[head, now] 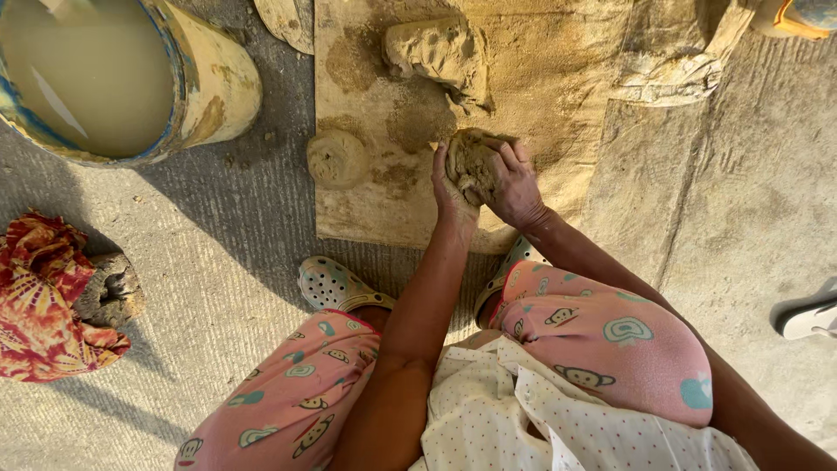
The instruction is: The person kneads clay by hand on a piece of plywood on the ground, repeatedly pressing and rolling the clay.
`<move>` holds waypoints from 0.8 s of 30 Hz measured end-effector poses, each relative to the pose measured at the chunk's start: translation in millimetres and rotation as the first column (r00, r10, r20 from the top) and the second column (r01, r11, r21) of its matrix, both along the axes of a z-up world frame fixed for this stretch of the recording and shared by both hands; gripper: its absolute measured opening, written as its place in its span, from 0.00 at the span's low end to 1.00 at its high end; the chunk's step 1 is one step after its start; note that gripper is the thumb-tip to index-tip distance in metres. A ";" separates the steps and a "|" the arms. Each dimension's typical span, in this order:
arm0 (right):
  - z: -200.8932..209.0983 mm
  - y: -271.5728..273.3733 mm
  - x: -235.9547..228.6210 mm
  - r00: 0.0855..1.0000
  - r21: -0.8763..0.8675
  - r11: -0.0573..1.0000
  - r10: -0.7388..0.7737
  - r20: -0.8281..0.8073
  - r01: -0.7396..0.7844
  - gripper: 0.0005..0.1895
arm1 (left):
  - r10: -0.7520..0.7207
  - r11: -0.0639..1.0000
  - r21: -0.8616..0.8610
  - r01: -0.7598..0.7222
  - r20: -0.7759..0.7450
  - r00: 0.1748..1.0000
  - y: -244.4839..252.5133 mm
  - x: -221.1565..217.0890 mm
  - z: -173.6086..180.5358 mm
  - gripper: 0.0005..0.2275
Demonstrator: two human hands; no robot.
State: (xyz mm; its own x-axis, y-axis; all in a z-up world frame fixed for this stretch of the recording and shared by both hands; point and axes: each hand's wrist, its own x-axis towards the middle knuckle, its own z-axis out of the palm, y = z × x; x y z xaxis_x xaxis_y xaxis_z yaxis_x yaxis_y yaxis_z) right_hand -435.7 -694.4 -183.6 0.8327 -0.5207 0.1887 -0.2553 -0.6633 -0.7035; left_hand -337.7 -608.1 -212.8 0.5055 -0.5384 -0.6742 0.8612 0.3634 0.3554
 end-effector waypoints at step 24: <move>-73.9 -123.5 96.2 0.957 0.372 0.917 0.032 0.290 -0.143 0.40 | 0.231 0.971 0.039 -0.236 0.115 0.966 46.7 81.0 25.0 0.27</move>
State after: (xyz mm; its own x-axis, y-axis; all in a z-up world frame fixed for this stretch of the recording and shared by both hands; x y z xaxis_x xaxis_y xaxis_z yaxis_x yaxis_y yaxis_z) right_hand -339.5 -817.9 -257.6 0.8232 -0.5260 0.2137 0.0294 -0.3364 -0.9413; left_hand -256.7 -561.4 -187.9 0.6851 -0.3622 -0.6320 0.7095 0.5282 0.4664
